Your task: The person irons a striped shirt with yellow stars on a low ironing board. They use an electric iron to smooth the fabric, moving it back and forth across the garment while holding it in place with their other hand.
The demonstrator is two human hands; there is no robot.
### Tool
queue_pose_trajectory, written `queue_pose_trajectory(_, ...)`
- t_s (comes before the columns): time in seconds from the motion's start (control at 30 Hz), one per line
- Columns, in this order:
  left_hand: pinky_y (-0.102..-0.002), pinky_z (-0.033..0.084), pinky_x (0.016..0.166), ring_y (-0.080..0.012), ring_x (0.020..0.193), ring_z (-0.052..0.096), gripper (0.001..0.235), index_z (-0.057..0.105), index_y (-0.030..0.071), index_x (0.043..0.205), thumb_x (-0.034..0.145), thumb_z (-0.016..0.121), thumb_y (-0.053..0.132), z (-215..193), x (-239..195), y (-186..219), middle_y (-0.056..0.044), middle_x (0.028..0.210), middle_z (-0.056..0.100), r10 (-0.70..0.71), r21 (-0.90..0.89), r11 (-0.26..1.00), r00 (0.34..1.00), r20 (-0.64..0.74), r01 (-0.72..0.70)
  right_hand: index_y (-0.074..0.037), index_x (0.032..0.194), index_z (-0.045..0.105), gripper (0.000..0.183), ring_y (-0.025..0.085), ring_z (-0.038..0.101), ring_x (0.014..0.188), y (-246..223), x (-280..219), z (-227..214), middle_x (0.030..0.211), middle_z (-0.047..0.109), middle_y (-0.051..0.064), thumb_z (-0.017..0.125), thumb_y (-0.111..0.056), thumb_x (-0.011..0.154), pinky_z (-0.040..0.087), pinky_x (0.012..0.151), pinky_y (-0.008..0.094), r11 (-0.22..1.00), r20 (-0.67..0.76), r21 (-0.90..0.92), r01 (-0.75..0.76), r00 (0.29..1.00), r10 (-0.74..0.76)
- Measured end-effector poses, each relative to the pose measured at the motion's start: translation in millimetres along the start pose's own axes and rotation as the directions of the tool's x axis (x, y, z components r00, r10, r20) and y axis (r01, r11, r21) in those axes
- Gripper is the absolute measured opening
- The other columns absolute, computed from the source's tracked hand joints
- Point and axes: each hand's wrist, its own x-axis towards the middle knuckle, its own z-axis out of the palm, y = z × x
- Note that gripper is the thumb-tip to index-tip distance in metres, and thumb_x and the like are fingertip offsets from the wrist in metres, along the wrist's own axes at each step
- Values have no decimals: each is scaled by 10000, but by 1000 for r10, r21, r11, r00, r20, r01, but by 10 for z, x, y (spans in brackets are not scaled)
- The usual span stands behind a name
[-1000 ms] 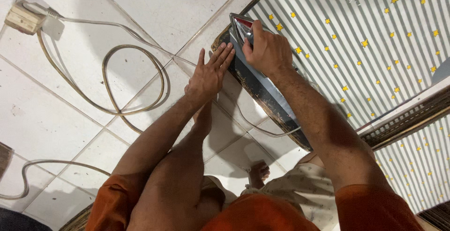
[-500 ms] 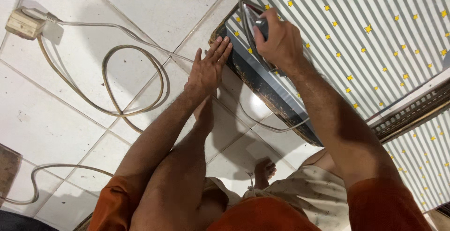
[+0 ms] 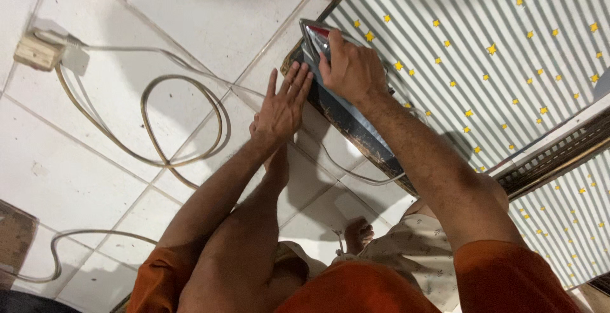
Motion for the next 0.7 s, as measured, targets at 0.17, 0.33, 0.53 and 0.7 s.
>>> queue_pose_trajectory(0.17, -584, -17, 1250, -195, 1594, -8, 738, 62, 107, 1653, 975, 329, 227, 216, -1, 49, -38, 1732, 54, 40, -9, 999, 999, -24, -40, 3, 1199, 519, 386, 400, 657, 531, -4, -43, 28, 675, 674, 124, 666, -259, 958, 484, 426, 506, 1000, -44, 13, 13, 999, -13)
queue_pose_trajectory(0.33, -631, 107, 1211, -181, 1584, 67, 718, 136, 137, 1650, 968, 356, 193, 224, 64, -3, -13, 1723, 108, 21, -126, 992, 999, -45, -27, -19, 1175, 529, 314, 340, 656, 513, 46, -1, -54, 664, 673, 112, 673, -208, 969, 488, 436, 467, 991, -60, 126, 55, 997, -48)
queue_pose_trajectory(0.53, -599, 135, 1227, -129, 1588, 86, 600, 150, 201, 1664, 1073, 248, 225, 183, -22, -12, 53, 1724, 93, -19, -322, 947, 994, -104, -16, -71, 1177, 515, 260, 295, 613, 518, 266, -291, -190, 714, 652, 77, 629, -266, 1048, 472, 459, 423, 985, 54, 169, -18, 999, 9)
queue_pose_trajectory(0.7, -566, 105, 1241, -115, 1593, 76, 636, 146, 203, 1680, 1103, 400, 289, 408, -19, 87, 70, 1724, 61, -77, -247, 968, 987, -143, 40, -44, 1143, 544, 278, 331, 659, 534, 394, -737, -159, 669, 662, 101, 696, -238, 1014, 479, 430, 435, 994, -26, 95, 54, 998, -52)
